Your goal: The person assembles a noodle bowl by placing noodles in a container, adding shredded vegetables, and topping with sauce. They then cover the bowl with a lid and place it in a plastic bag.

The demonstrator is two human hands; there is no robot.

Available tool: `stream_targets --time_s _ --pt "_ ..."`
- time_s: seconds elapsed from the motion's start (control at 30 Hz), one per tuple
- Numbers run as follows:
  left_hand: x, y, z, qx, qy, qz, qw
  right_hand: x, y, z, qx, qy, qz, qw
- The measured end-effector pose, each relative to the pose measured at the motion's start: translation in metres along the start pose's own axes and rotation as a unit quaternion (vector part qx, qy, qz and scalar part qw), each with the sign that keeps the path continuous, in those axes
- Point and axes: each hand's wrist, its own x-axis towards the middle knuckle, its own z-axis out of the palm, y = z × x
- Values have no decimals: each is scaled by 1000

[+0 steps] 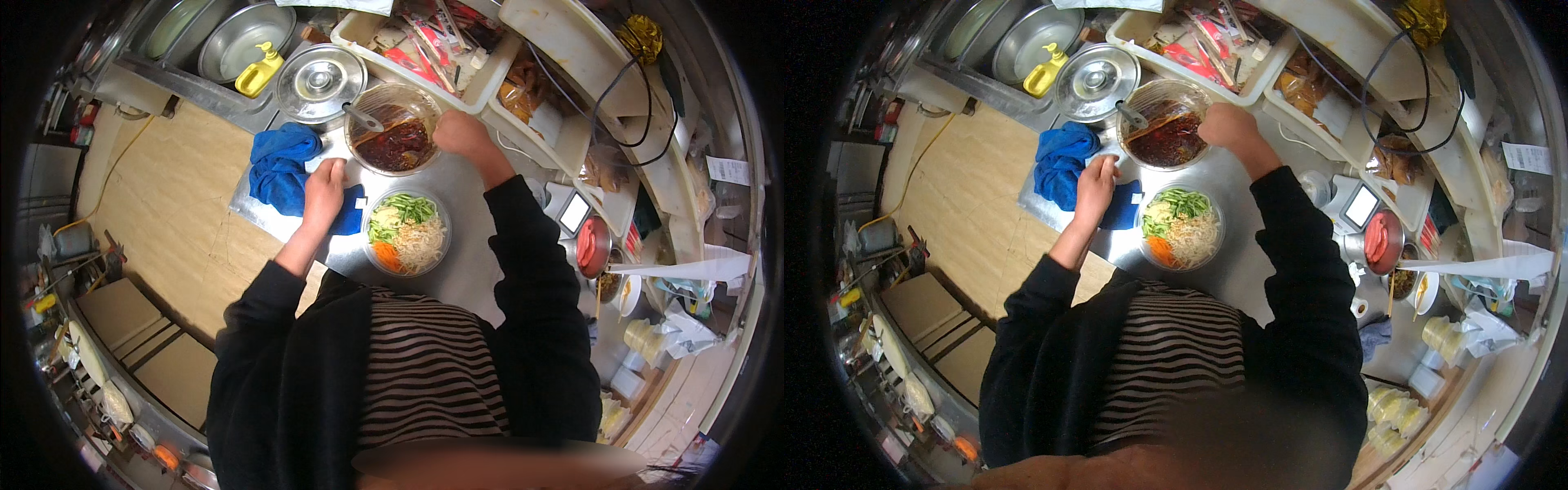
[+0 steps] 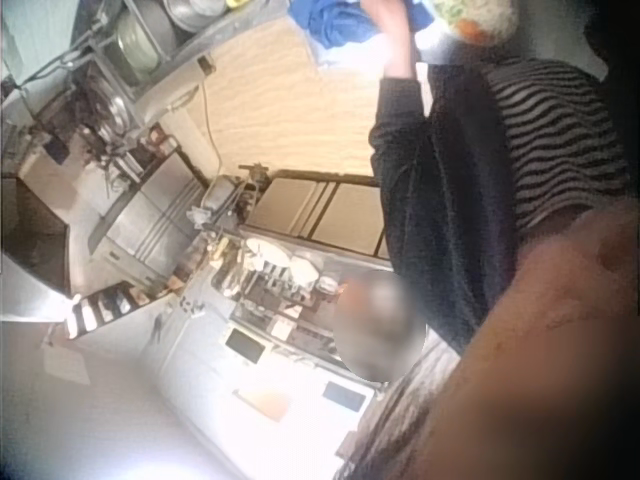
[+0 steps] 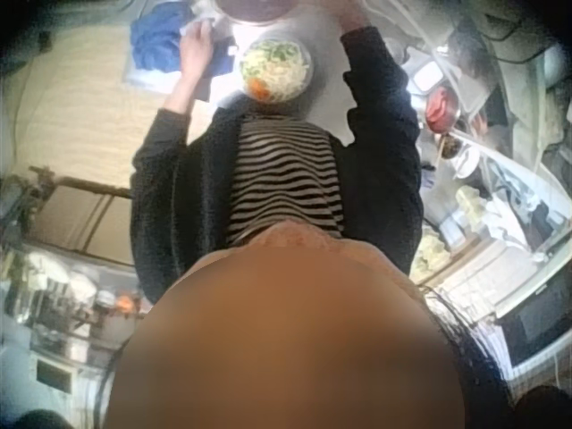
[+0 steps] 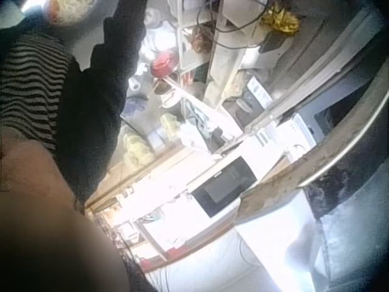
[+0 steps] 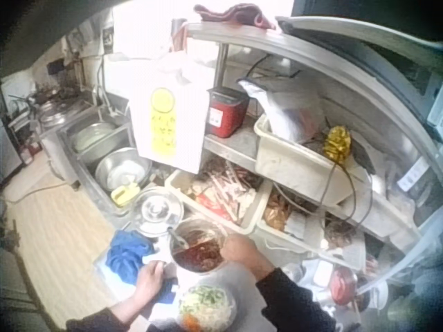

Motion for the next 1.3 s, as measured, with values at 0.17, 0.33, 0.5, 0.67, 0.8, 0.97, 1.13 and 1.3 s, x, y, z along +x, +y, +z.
stream_targets --time_s 0.17,0.33,0.5,0.67,0.8,0.97,1.13,1.3 --pt "32 5 11 -48 -18 -41 998 -3 -11 2 23 2 24 999" --pt "34 3 13 -56 -23 -70 996 4 -13 13 33 36 -30 998" --pt "35 2 13 -89 -32 -64 993 13 -19 19 85 -23 13 996" --pt "35 2 15 -92 -29 -59 994 7 -11 23 101 7 -39 994" --pt "35 3 16 -99 -45 -74 991 -6 4 19 98 73 -46 991" --pt "35 3 18 -111 -43 -85 989 -23 17 12 113 135 -47 983" --pt "36 1 18 -117 -46 -84 988 -39 19 14 140 184 -59 971" --pt "35 2 16 -127 -55 -90 986 -40 23 20 177 184 -48 966"
